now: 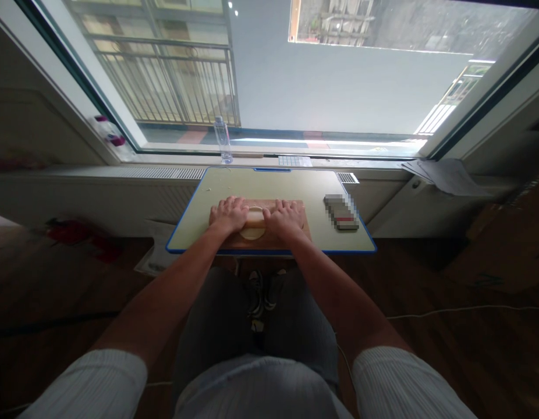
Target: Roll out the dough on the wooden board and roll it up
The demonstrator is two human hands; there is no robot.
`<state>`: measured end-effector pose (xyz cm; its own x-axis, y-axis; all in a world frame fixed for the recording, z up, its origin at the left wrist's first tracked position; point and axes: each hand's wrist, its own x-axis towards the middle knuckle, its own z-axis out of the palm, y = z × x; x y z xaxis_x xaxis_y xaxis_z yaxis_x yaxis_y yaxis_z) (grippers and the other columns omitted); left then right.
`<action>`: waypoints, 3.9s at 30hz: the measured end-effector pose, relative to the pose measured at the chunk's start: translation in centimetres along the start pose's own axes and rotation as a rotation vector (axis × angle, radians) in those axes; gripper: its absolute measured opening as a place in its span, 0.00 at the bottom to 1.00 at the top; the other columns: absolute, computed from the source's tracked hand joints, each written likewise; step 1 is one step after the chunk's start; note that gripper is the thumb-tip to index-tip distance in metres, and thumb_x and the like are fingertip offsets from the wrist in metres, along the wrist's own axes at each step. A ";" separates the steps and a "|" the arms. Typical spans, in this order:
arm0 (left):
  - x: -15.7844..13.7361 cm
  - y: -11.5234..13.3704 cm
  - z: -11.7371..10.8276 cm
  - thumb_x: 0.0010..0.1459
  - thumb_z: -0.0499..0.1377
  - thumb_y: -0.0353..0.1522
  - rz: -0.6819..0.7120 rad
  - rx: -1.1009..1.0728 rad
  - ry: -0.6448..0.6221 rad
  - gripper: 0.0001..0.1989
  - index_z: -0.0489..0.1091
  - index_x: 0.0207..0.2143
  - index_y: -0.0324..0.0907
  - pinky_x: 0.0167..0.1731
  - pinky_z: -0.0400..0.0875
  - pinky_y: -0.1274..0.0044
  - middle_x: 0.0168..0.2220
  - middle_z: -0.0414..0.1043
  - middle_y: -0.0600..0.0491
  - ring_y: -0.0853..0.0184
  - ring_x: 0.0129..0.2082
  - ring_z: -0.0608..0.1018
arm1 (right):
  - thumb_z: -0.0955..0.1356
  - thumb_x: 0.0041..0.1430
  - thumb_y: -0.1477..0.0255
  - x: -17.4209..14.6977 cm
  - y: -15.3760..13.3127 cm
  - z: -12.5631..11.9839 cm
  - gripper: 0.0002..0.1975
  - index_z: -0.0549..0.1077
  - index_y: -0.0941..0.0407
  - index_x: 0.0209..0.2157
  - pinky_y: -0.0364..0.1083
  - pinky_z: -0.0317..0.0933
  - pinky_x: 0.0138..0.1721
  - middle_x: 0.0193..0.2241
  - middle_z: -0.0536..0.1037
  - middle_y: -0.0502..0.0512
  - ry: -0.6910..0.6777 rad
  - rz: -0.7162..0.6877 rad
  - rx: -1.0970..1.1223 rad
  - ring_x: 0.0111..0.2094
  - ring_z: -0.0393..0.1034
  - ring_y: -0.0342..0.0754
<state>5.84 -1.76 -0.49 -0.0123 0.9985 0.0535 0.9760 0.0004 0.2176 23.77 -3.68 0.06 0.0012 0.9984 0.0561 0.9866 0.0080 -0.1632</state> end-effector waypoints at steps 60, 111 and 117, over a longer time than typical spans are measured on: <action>-0.7 -0.1 -0.4 0.73 0.38 0.48 0.001 0.025 -0.127 0.36 0.59 0.77 0.51 0.75 0.45 0.45 0.80 0.50 0.48 0.51 0.79 0.55 | 0.55 0.79 0.53 -1.1 0.5 0.6 0.35 0.62 0.58 0.76 0.67 0.48 0.73 0.76 0.60 0.63 0.007 -0.053 -0.058 0.76 0.52 0.69; -2.9 -0.3 1.4 0.77 0.41 0.48 0.064 0.008 0.192 0.30 0.67 0.71 0.50 0.76 0.46 0.49 0.75 0.64 0.47 0.51 0.76 0.61 | 0.52 0.80 0.52 -2.4 -0.3 1.6 0.33 0.67 0.53 0.72 0.74 0.38 0.72 0.75 0.64 0.62 0.164 -0.016 -0.046 0.75 0.49 0.70; -2.6 -0.7 0.9 0.77 0.41 0.48 0.083 0.032 0.094 0.29 0.67 0.72 0.56 0.76 0.47 0.51 0.77 0.60 0.53 0.55 0.77 0.60 | 0.52 0.80 0.49 -2.4 0.1 1.6 0.36 0.66 0.55 0.73 0.72 0.39 0.73 0.75 0.64 0.63 0.124 -0.039 -0.028 0.76 0.51 0.68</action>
<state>5.41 -4.29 -1.67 0.0497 0.9857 0.1613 0.9810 -0.0785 0.1776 23.60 -6.03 -1.64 -0.0191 0.9828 0.1837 0.9904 0.0438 -0.1313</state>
